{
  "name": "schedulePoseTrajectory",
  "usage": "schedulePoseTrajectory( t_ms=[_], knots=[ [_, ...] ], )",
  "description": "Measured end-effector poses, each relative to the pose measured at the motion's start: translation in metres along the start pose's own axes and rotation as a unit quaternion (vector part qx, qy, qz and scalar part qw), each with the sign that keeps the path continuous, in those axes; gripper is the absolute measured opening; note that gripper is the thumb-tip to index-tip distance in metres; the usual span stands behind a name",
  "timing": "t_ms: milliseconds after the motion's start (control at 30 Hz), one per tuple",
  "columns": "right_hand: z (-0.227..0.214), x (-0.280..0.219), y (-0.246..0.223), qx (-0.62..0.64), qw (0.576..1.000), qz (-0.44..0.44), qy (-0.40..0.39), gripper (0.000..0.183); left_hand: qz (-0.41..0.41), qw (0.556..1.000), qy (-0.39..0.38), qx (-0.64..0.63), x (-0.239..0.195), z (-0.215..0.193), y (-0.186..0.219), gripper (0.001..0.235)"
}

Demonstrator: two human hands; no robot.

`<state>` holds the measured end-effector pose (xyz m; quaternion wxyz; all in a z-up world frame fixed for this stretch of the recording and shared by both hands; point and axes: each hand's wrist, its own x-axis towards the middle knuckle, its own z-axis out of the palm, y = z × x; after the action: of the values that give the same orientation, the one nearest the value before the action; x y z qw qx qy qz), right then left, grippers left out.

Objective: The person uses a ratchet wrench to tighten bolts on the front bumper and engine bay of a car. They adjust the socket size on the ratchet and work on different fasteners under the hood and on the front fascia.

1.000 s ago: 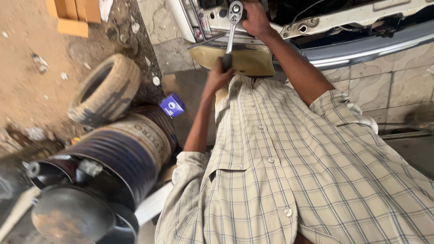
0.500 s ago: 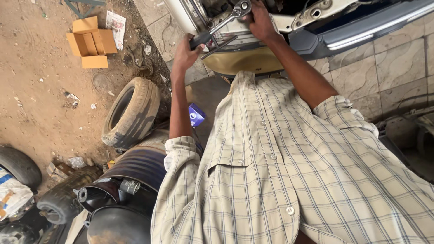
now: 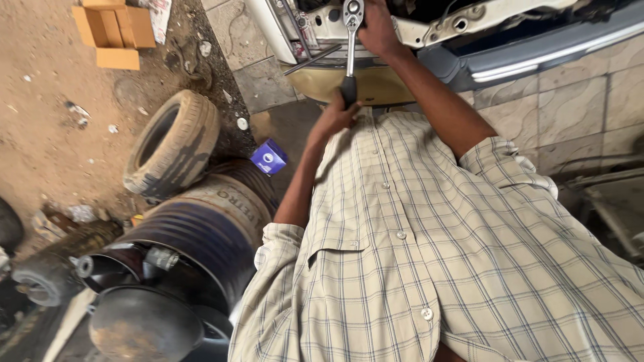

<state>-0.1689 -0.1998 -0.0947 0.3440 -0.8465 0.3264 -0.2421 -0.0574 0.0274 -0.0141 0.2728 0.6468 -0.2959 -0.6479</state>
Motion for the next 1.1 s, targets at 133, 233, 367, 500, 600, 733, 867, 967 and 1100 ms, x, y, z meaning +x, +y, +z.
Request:
schedulePoseTrajectory(
  t_ms=[133,233,367,500,600,733,867,967,1100],
  knots=[
    [-0.009,0.011,0.006,-0.004,0.997,-0.074,-0.035,0.029,-0.008,0.990,0.015,-0.140,0.018,0.066,0.006,0.060],
    [-0.015,0.022,0.008,-0.003,0.992,-0.110,-0.063,0.031,-0.013,0.956,0.021,-0.294,0.034,0.099,0.018,0.055],
    [-0.027,0.022,0.012,-0.006,0.985,-0.103,-0.135,0.031,0.003,0.921,0.031,-0.389,0.046,0.133,0.037,0.042],
    [-0.039,0.027,-0.001,0.112,0.985,-0.073,-0.113,0.039,0.037,0.913,0.037,-0.405,0.057,0.144,0.065,0.039],
    [-0.049,0.028,-0.017,0.140,0.985,-0.056,-0.084,0.046,0.005,0.915,0.042,-0.401,0.058,0.143,0.073,0.042],
    [-0.067,0.029,-0.034,0.087,0.990,-0.085,-0.067,0.046,0.025,0.906,0.006,-0.421,0.060,0.141,0.070,0.044],
    [-0.059,0.034,-0.050,0.055,0.992,-0.110,-0.017,0.046,-0.019,0.931,0.016,-0.364,0.057,0.123,0.056,0.048],
    [-0.053,0.027,-0.051,0.072,0.995,-0.061,-0.021,0.043,-0.061,0.960,-0.008,-0.273,0.050,0.107,0.042,0.044],
    [-0.048,0.024,-0.052,0.040,0.999,-0.018,0.009,0.039,0.094,0.992,0.082,-0.021,0.026,0.064,0.018,0.049]
  ],
)
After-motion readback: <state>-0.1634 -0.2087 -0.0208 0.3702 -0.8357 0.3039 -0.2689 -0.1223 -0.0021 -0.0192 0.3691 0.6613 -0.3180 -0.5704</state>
